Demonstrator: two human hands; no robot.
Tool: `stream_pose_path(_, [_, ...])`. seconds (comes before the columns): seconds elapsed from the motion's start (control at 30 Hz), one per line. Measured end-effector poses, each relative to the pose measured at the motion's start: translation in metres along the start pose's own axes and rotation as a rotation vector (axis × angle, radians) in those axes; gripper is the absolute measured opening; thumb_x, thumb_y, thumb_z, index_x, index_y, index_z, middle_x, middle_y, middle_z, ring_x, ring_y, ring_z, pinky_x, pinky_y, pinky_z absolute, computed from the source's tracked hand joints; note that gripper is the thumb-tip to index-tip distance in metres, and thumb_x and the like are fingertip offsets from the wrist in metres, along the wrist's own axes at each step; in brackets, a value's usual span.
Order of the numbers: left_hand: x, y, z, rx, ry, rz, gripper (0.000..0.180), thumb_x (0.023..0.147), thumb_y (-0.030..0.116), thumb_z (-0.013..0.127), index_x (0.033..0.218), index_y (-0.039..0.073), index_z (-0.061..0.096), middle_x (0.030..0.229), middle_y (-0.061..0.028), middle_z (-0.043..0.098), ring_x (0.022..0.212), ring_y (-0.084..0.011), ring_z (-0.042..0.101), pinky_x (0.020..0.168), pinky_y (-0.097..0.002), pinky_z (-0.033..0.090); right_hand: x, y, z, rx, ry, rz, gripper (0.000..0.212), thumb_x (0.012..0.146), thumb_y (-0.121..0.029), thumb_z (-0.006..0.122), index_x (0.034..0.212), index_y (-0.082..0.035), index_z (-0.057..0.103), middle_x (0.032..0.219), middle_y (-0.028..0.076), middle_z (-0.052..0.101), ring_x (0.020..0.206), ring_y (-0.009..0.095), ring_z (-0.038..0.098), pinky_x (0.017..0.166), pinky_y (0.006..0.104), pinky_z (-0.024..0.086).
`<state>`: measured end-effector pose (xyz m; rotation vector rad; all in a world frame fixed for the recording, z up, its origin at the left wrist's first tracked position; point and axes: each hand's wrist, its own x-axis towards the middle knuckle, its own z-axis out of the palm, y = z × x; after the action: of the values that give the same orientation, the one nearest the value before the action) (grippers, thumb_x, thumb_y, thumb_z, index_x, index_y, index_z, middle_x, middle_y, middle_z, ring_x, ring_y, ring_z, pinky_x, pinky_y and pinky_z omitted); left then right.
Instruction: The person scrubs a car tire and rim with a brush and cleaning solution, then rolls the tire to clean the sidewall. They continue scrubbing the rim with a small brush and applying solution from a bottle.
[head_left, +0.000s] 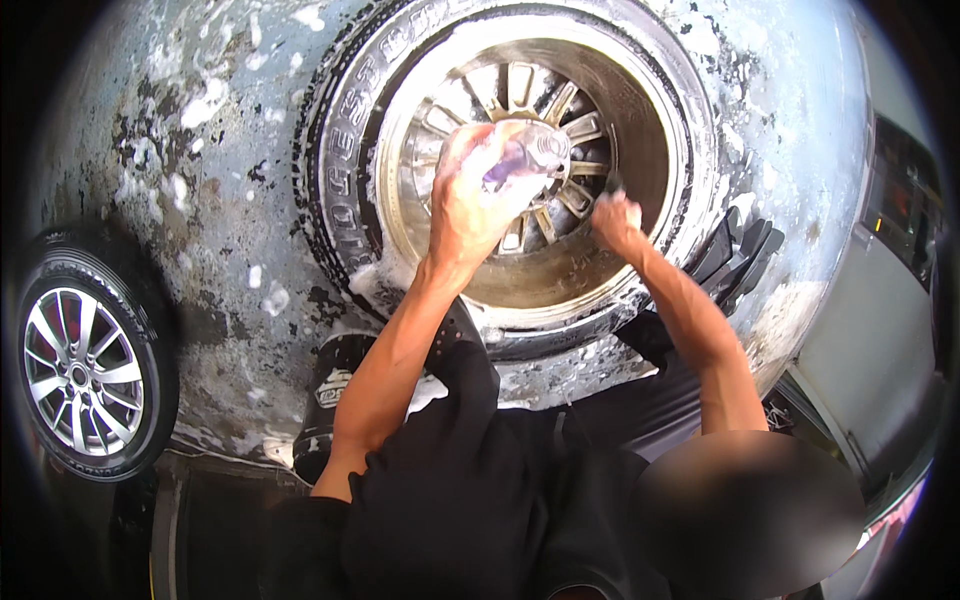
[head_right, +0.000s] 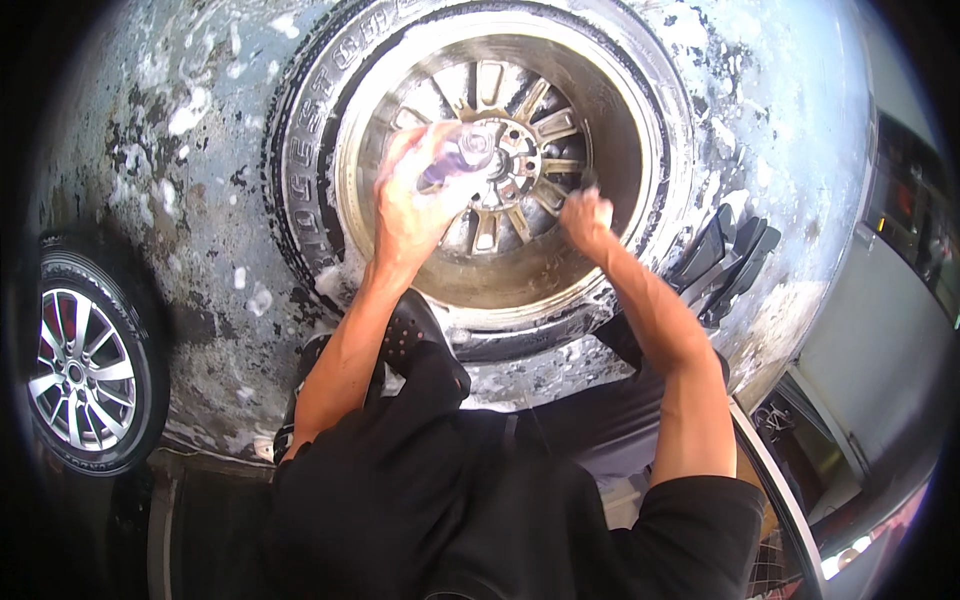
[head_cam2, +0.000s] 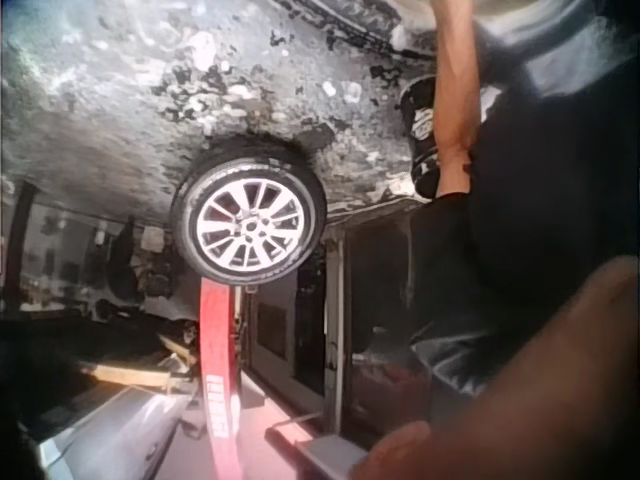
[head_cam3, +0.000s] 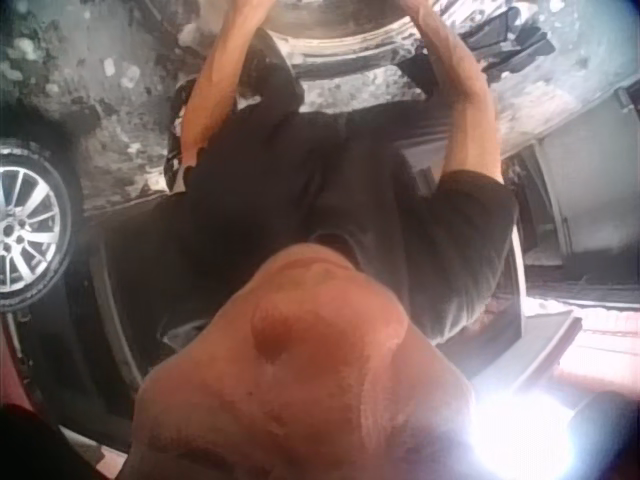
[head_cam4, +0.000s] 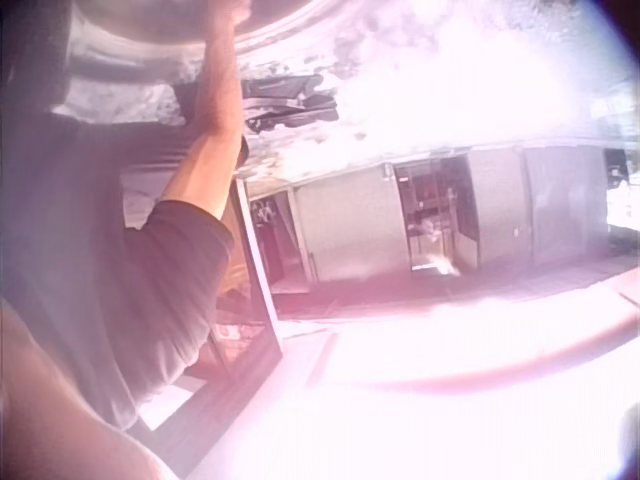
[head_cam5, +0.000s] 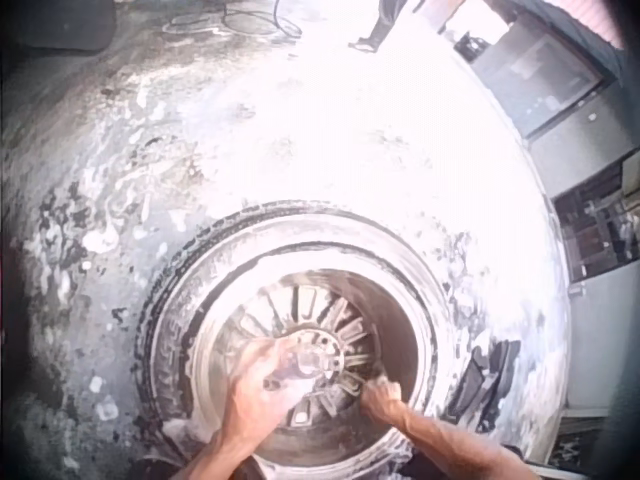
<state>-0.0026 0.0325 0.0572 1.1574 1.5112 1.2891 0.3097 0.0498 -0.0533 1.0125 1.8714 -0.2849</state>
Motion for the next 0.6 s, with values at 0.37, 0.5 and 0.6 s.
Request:
stream_pose_path(0.37, [-0.003, -0.008, 0.013, 0.04, -0.028, 0.051, 0.051, 0.071, 0.009, 0.083, 0.12, 0.001, 0.067, 0.113, -0.0166, 0.064, 0.103, -0.0308, 0.063, 0.088, -0.0392, 0.052, 0.011, -0.007, 0.006, -0.058, 0.007, -0.052, 0.031, 0.092, -0.016, 0.054, 0.114, -0.002, 0.07, 0.113, 0.024, 0.069, 0.103, 0.036, 0.066, 0.08, 0.0519, 0.056])
stream_pose_path(0.5, [-0.006, -0.007, 0.012, 0.04, -0.006, 0.042, 0.052, 0.07, 0.008, 0.084, 0.119, 0.002, 0.068, 0.111, -0.017, 0.063, 0.099, -0.031, 0.064, 0.086, -0.0389, 0.053, 0.0, -0.042, 0.008, 0.316, -0.318, 0.11, 0.037, 0.083, -0.026, 0.068, 0.114, -0.007, 0.075, 0.119, 0.017, 0.071, 0.114, 0.035, 0.067, 0.096, 0.048, 0.054])
stream_pose_path(0.6, [-0.013, -0.008, 0.01, 0.049, -0.023, 0.054, 0.051, 0.07, 0.007, 0.085, 0.119, 0.003, 0.068, 0.11, -0.0159, 0.063, 0.096, -0.0293, 0.064, 0.084, -0.0381, 0.053, 0.003, -0.008, -0.021, 0.056, 0.082, 0.03, 0.023, 0.084, -0.021, 0.067, 0.102, -0.009, 0.076, 0.112, 0.015, 0.073, 0.105, 0.032, 0.07, 0.086, 0.0453, 0.058])
